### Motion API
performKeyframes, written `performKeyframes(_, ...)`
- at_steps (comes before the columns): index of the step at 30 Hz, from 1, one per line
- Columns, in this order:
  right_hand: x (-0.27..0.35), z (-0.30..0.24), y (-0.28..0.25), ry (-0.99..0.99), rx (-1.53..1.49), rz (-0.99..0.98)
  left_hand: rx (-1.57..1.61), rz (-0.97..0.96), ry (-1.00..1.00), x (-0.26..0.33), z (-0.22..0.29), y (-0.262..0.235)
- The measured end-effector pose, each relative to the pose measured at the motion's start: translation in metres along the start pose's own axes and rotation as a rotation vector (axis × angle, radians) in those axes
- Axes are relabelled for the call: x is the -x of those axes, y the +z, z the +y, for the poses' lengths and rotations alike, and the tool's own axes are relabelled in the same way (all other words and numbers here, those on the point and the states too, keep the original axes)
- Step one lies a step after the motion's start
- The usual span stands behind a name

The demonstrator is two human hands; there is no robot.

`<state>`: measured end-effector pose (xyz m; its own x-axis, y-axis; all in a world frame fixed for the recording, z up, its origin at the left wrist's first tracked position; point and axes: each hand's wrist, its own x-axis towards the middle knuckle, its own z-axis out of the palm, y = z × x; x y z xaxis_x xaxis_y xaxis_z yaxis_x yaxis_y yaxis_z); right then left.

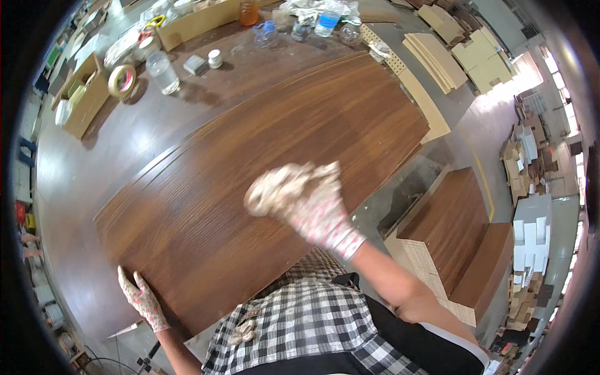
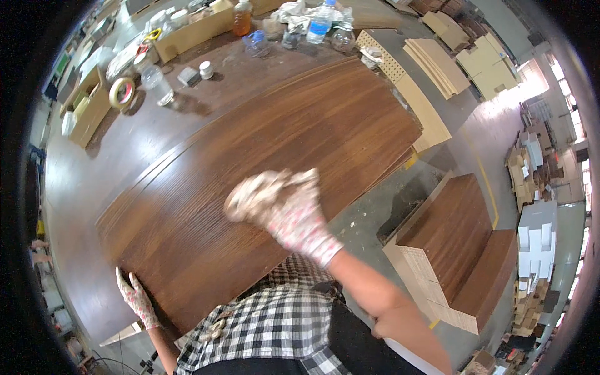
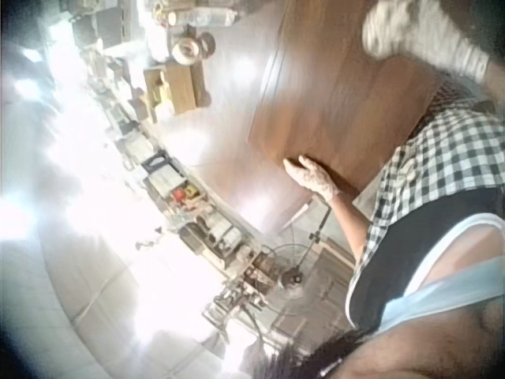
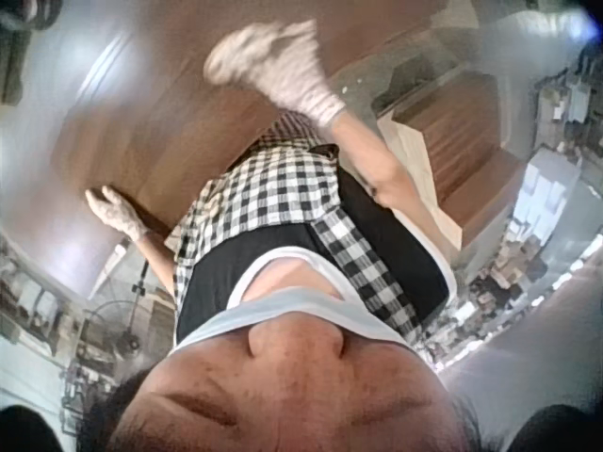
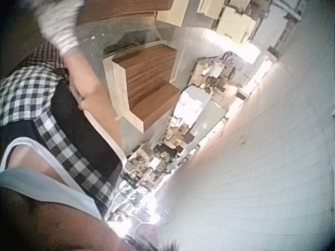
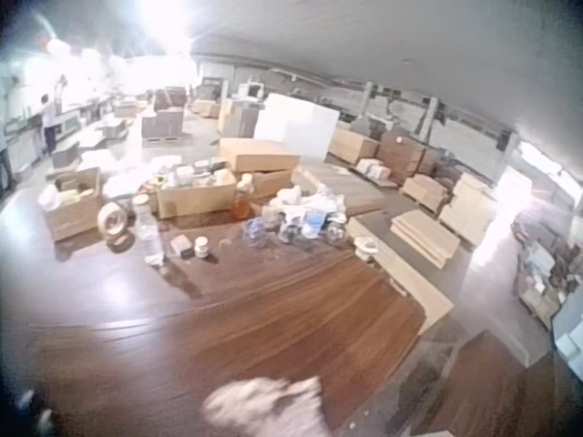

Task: The person moves wood panels from a stack to a table, wipes the surfaces with a cloth, and uses a small tool to scrape the edges.

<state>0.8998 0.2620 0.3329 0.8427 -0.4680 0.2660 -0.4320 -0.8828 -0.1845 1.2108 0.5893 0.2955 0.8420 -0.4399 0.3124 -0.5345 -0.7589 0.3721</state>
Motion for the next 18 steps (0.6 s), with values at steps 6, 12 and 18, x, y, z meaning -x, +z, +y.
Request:
performKeyframes(6,0.046,0.276,-0.059,0.616,0.441,0.274,-0.212,-0.041,0.039,-0.008,-0.007,0.003)
performKeyframes(12,0.080,0.377,-0.049,0.729,0.436,0.282,-0.215,0.012,-0.200,-0.018,-0.029,0.018)
performKeyframes(18,0.107,0.363,-0.060,0.746,0.517,0.234,-0.277,-0.008,-0.255,-0.040,-0.018,0.025)
